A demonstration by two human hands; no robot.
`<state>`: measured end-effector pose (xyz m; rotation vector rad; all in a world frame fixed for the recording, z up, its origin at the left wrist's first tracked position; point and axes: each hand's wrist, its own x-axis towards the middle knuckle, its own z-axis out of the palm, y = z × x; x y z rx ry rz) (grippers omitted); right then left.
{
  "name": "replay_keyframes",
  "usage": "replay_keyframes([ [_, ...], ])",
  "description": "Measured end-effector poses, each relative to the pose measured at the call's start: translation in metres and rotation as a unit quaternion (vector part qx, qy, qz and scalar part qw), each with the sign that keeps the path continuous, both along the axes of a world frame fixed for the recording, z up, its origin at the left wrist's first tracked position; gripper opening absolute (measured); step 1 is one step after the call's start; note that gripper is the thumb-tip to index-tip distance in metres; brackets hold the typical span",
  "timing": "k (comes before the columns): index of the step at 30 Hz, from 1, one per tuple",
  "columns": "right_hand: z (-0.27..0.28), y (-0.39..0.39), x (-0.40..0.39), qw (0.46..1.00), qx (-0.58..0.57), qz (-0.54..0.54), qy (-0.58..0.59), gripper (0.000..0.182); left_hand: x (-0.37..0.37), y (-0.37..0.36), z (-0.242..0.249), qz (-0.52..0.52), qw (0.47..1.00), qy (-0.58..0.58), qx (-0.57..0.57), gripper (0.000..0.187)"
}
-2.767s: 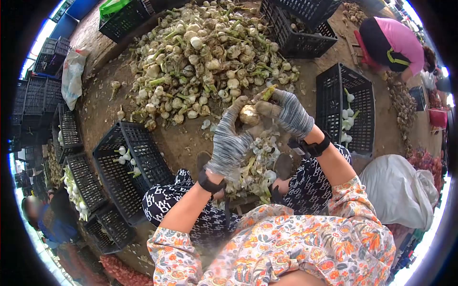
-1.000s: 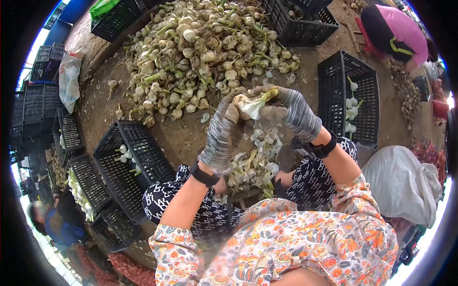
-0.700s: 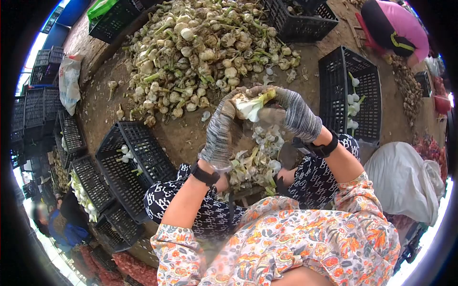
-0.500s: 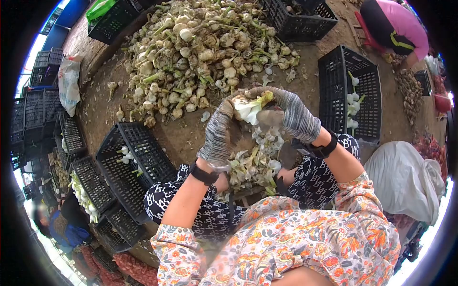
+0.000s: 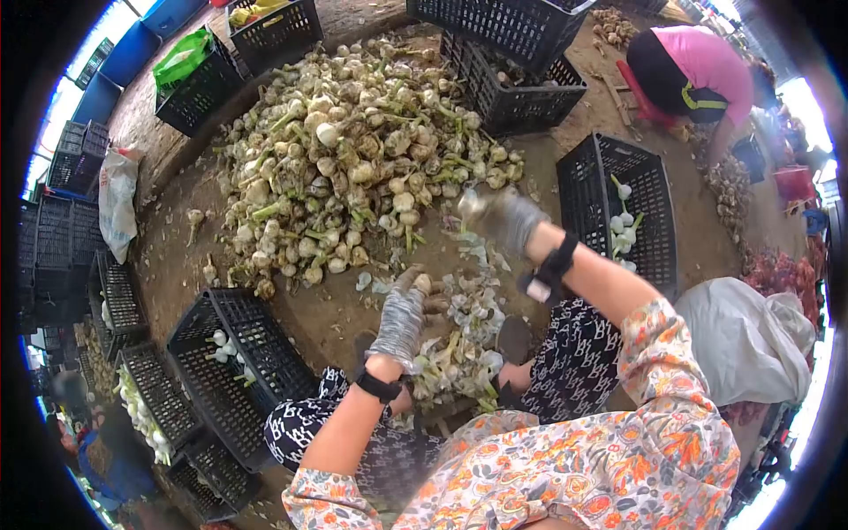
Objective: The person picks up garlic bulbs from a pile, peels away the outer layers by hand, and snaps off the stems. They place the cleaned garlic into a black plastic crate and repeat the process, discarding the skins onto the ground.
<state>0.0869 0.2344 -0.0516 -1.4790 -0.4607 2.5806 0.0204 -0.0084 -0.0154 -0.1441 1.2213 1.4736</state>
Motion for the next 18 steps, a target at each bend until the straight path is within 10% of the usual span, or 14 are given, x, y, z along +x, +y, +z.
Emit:
replay_keyframes([
  [3, 0.03, 0.08, -0.029, 0.973, 0.037, -0.14, 0.181, 0.025, -0.005, 0.003, 0.009, -0.016, 0.999, 0.031, 0.008, 0.041],
  [7, 0.048, 0.144, -0.056, 0.952, 0.237, -0.189, 0.039, 0.038, -0.008, 0.001, 0.003, -0.002, 0.998, 0.054, 0.027, 0.041],
  [12, -0.021, 0.096, -0.078, 0.952, 0.304, 0.043, 0.017, 0.018, -0.006, -0.004, 0.004, 0.031, 0.994, 0.082, 0.063, 0.039],
  [14, -0.086, 0.079, -0.098, 0.891, 0.365, 0.241, -0.126, 0.014, -0.007, -0.003, 0.01, 0.016, 0.993, 0.109, 0.043, 0.038],
  [16, -0.141, 0.062, -0.109, 0.592, 0.669, 0.384, -0.232, 0.03, -0.008, -0.001, 0.009, 0.034, 0.992, 0.116, 0.031, 0.037],
  [18, -0.168, 0.032, -0.132, 0.625, 0.652, 0.354, -0.243, 0.033, -0.009, 0.0, 0.008, 0.046, 0.989, 0.141, 0.006, 0.039],
])
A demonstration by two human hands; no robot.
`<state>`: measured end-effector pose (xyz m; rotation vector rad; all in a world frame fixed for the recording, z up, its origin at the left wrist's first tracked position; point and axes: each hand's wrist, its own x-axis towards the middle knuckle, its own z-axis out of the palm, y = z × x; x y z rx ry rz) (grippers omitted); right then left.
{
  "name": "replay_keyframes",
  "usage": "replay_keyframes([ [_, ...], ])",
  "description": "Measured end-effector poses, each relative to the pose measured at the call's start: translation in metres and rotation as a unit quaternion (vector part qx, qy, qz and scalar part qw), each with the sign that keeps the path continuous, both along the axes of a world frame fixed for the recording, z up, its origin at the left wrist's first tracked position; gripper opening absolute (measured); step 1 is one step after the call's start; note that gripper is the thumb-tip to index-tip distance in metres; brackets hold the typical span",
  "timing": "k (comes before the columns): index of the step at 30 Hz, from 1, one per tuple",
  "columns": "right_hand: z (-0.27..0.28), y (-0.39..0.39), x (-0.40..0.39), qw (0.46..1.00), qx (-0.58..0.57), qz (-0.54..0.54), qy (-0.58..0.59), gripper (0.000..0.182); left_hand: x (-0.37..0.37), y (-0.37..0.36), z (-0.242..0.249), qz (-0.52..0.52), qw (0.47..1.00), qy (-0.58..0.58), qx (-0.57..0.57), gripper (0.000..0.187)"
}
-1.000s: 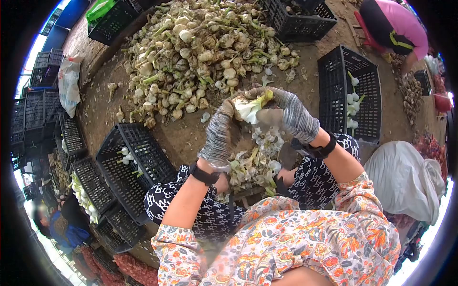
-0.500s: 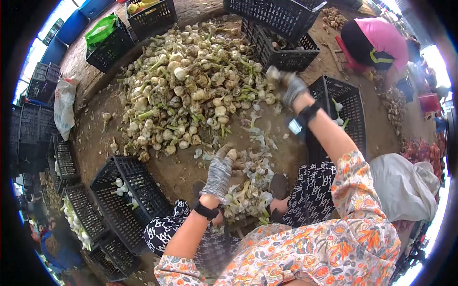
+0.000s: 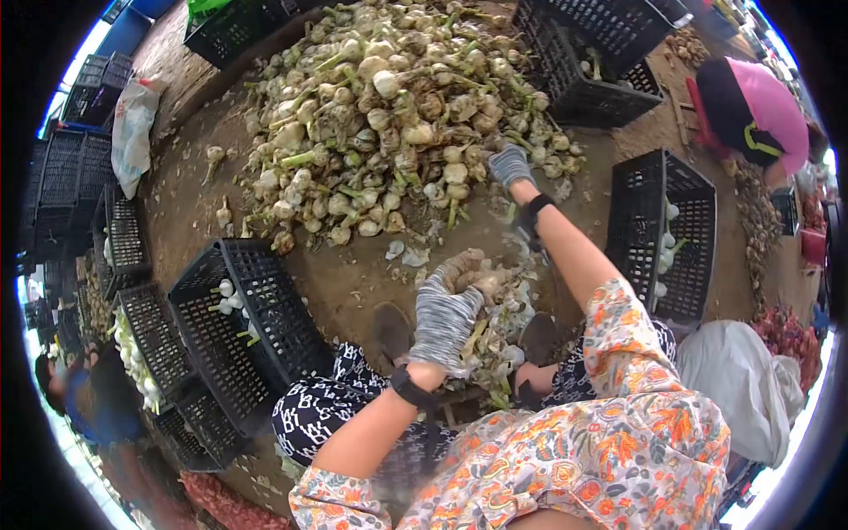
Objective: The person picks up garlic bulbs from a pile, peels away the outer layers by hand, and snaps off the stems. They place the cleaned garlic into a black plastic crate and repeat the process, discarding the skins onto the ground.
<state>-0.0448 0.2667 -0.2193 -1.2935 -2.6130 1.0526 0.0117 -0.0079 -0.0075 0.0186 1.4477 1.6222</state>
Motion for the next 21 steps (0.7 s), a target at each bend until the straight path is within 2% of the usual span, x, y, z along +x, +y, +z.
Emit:
replay_keyframes([
  [1, -0.009, -0.01, -0.017, 0.996, -0.047, -0.047, -0.051, 0.04, -0.001, 0.0, -0.001, 0.008, 1.0, 0.012, -0.012, 0.039],
  [2, -0.017, -0.017, -0.028, 0.996, -0.024, -0.008, -0.087, 0.036, -0.001, -0.002, -0.011, 0.013, 0.999, 0.042, -0.021, 0.038],
  [4, -0.014, -0.035, -0.049, 0.985, 0.025, 0.066, -0.156, 0.031, -0.006, -0.001, -0.001, 0.044, 0.998, 0.014, -0.044, 0.036],
  [6, -0.049, -0.042, -0.067, 0.989, -0.024, -0.028, -0.14, 0.034, -0.006, -0.002, -0.006, 0.073, 0.995, 0.03, -0.061, 0.031],
  [7, -0.068, -0.042, -0.072, 0.987, -0.019, -0.121, -0.099, 0.034, -0.007, -0.001, -0.005, 0.077, 0.995, 0.019, -0.059, 0.03],
  [9, -0.089, -0.05, -0.074, 0.978, -0.02, -0.204, -0.045, 0.035, -0.009, -0.002, 0.0, 0.086, 0.995, -0.003, -0.049, 0.028],
  [10, -0.093, -0.056, -0.072, 0.952, -0.073, -0.289, 0.071, 0.032, -0.009, -0.003, -0.002, 0.084, 0.995, 0.003, -0.052, 0.027],
  [11, -0.095, -0.052, -0.067, 0.933, -0.161, -0.31, 0.088, 0.03, -0.009, -0.004, -0.006, 0.085, 0.995, 0.013, -0.046, 0.027],
  [13, -0.026, -0.066, -0.052, 0.87, -0.336, -0.339, 0.12, 0.027, -0.011, -0.007, -0.013, 0.089, 0.995, 0.035, -0.038, 0.027],
  [14, -0.024, -0.062, -0.044, 0.844, -0.395, -0.331, 0.147, 0.023, -0.013, -0.009, -0.012, 0.084, 0.995, 0.034, -0.045, 0.029],
  [15, 0.024, -0.074, -0.03, 0.799, -0.457, -0.366, 0.138, 0.024, -0.014, -0.01, -0.019, 0.095, 0.991, 0.082, -0.04, 0.03],
  [17, 0.034, -0.075, -0.008, 0.898, -0.365, -0.195, 0.146, 0.026, -0.012, -0.009, -0.042, 0.117, 0.977, 0.172, -0.034, 0.033],
  [18, 0.036, -0.073, 0.009, 0.932, -0.316, -0.106, 0.143, 0.027, -0.015, -0.008, -0.039, 0.119, 0.984, 0.132, -0.017, 0.039],
  [20, 0.06, -0.081, 0.043, 0.956, -0.252, 0.037, 0.147, 0.029, -0.017, -0.004, -0.042, 0.124, 0.966, 0.226, -0.023, 0.051],
  [21, 0.098, -0.094, 0.056, 0.946, -0.279, 0.046, 0.159, 0.029, -0.019, -0.002, -0.038, 0.111, 0.952, 0.282, -0.044, 0.054],
])
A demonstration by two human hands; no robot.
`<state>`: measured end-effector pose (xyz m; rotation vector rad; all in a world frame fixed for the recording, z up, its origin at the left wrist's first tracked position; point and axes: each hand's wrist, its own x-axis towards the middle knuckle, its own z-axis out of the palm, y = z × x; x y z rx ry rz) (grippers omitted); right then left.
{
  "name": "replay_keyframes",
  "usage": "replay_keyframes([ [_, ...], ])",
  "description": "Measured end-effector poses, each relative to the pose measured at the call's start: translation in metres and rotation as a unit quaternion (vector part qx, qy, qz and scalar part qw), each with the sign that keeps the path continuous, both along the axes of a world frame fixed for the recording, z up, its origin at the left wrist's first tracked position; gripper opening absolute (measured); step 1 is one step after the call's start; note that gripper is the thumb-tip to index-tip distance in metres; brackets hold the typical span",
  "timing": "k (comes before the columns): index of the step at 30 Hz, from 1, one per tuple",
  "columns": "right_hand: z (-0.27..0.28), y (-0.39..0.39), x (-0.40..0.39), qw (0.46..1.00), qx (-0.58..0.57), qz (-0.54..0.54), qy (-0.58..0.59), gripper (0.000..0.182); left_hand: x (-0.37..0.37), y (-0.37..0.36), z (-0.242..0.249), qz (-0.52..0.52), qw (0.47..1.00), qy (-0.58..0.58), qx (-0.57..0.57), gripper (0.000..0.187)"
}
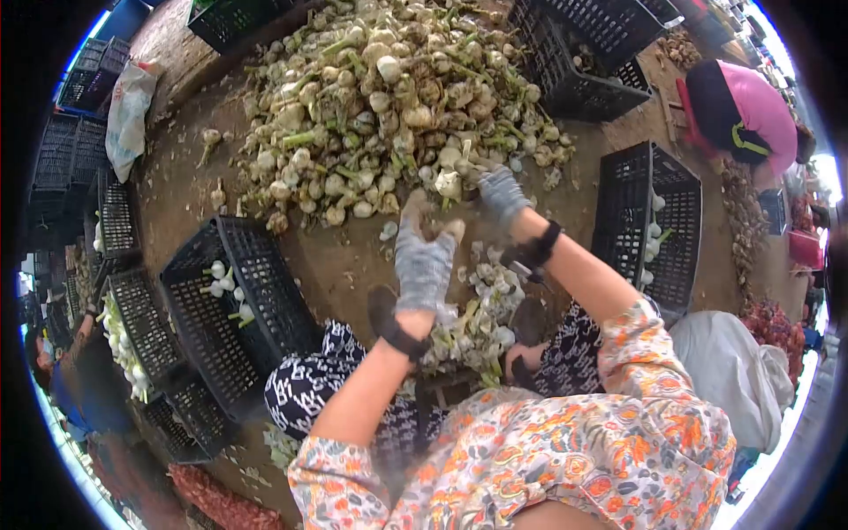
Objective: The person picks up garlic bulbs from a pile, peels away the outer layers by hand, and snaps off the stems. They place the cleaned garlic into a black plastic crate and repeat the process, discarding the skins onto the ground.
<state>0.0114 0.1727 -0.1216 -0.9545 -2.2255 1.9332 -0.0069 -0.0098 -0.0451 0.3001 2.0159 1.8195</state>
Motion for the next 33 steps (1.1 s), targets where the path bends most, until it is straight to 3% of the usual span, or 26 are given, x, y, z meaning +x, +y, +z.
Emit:
replay_keyframes([
  [3, 0.106, -0.034, 0.032, 0.995, -0.095, -0.019, 0.025, 0.029, 0.001, 0.007, 0.033, -0.069, 0.992, -0.045, 0.095, 0.056],
  [6, 0.151, -0.038, 0.056, 0.978, -0.189, -0.078, 0.042, 0.031, 0.009, 0.009, 0.043, -0.137, 0.965, -0.128, 0.184, 0.055],
  [7, 0.155, -0.037, 0.063, 0.978, -0.174, -0.072, 0.094, 0.028, 0.014, 0.009, 0.049, -0.141, 0.956, -0.149, 0.209, 0.055],
  [10, 0.167, -0.037, 0.075, 0.996, -0.036, -0.017, 0.083, 0.028, 0.025, 0.007, 0.06, -0.164, 0.955, -0.127, 0.212, 0.056],
  [14, 0.17, -0.032, 0.081, 0.993, -0.085, -0.009, 0.086, 0.027, 0.029, 0.005, 0.06, -0.171, 0.955, -0.108, 0.219, 0.057],
  [20, 0.176, -0.021, 0.086, 0.994, 0.013, 0.065, 0.086, 0.027, 0.029, 0.004, 0.065, -0.186, 0.955, -0.092, 0.212, 0.056],
  [27, 0.176, -0.013, 0.092, 0.992, -0.042, 0.071, 0.099, 0.03, 0.024, 0.004, 0.072, -0.167, 0.951, -0.174, 0.192, 0.057],
  [30, 0.173, -0.017, 0.093, 0.991, -0.064, 0.054, 0.105, 0.03, 0.019, 0.003, 0.064, -0.155, 0.924, -0.267, 0.224, 0.055],
  [32, 0.179, -0.015, 0.094, 0.993, -0.098, 0.036, 0.063, 0.031, 0.019, 0.004, 0.06, -0.149, 0.926, -0.253, 0.236, 0.054],
  [33, 0.177, -0.015, 0.091, 0.991, -0.064, 0.05, 0.103, 0.033, 0.02, 0.005, 0.058, -0.146, 0.927, -0.246, 0.242, 0.054],
])
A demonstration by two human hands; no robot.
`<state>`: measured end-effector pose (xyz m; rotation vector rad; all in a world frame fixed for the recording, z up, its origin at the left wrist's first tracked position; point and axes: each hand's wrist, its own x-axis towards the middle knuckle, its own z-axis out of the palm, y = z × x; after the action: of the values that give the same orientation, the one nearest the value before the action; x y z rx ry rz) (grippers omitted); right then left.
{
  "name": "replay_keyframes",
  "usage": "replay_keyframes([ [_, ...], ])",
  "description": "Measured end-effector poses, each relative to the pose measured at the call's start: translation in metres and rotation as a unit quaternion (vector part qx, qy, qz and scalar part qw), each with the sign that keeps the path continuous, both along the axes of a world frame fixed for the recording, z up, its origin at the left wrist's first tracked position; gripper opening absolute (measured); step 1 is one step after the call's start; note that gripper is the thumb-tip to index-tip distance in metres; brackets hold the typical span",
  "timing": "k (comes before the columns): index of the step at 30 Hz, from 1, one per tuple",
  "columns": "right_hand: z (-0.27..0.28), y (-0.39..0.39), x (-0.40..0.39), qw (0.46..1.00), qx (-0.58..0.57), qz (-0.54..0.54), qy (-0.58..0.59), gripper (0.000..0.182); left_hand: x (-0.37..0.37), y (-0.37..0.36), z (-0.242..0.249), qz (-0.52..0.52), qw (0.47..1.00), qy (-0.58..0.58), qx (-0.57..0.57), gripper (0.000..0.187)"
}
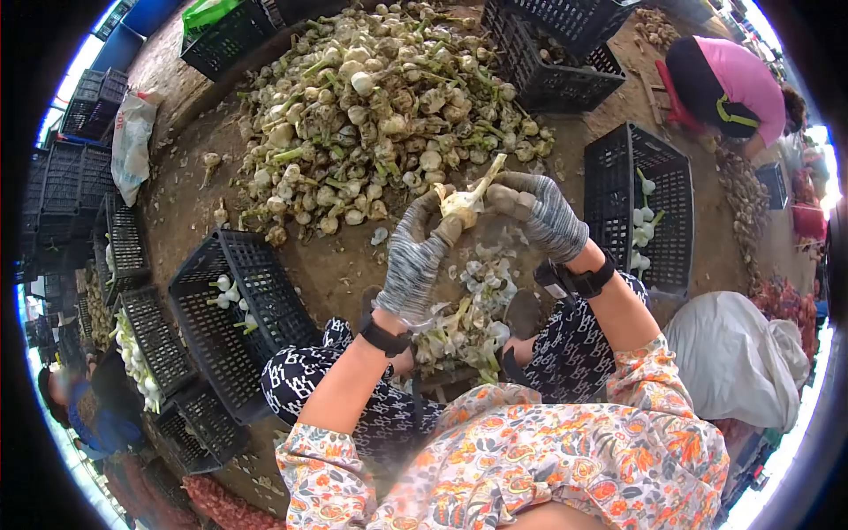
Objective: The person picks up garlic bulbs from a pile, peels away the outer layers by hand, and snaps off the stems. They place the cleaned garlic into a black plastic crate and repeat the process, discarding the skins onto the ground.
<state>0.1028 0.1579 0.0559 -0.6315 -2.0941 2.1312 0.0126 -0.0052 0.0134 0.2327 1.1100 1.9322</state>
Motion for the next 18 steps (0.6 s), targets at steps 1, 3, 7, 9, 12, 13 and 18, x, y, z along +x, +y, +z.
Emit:
replay_keyframes([
  [1, 0.001, -0.003, -0.001, 1.0, -0.008, -0.018, -0.006, 0.033, 0.0, 0.001, -0.003, 0.005, 0.999, 0.046, -0.008, 0.052],
  [3, 0.004, -0.014, -0.004, 0.998, -0.024, -0.054, -0.02, 0.031, 0.001, 0.002, -0.007, 0.016, 0.99, 0.136, -0.023, 0.05],
  [7, -0.023, -0.015, -0.006, 0.997, 0.049, -0.052, 0.023, 0.024, 0.002, 0.003, -0.001, 0.027, 0.973, 0.216, -0.073, 0.045],
  [9, -0.022, -0.016, -0.004, 0.998, 0.016, -0.061, -0.003, 0.022, 0.0, 0.004, -0.004, 0.028, 0.973, 0.212, -0.082, 0.041],
  [12, -0.013, -0.018, -0.003, 0.997, -0.037, -0.065, -0.027, 0.021, 0.001, 0.003, -0.01, 0.04, 0.973, 0.211, -0.081, 0.039],
  [13, -0.01, -0.019, -0.002, 0.997, -0.041, -0.06, -0.03, 0.021, 0.001, 0.003, -0.014, 0.041, 0.978, 0.183, -0.095, 0.038],
  [18, -0.032, -0.028, 0.004, 0.992, 0.118, 0.014, 0.044, 0.024, -0.013, 0.001, -0.017, -0.008, 0.965, 0.021, -0.262, 0.047],
])
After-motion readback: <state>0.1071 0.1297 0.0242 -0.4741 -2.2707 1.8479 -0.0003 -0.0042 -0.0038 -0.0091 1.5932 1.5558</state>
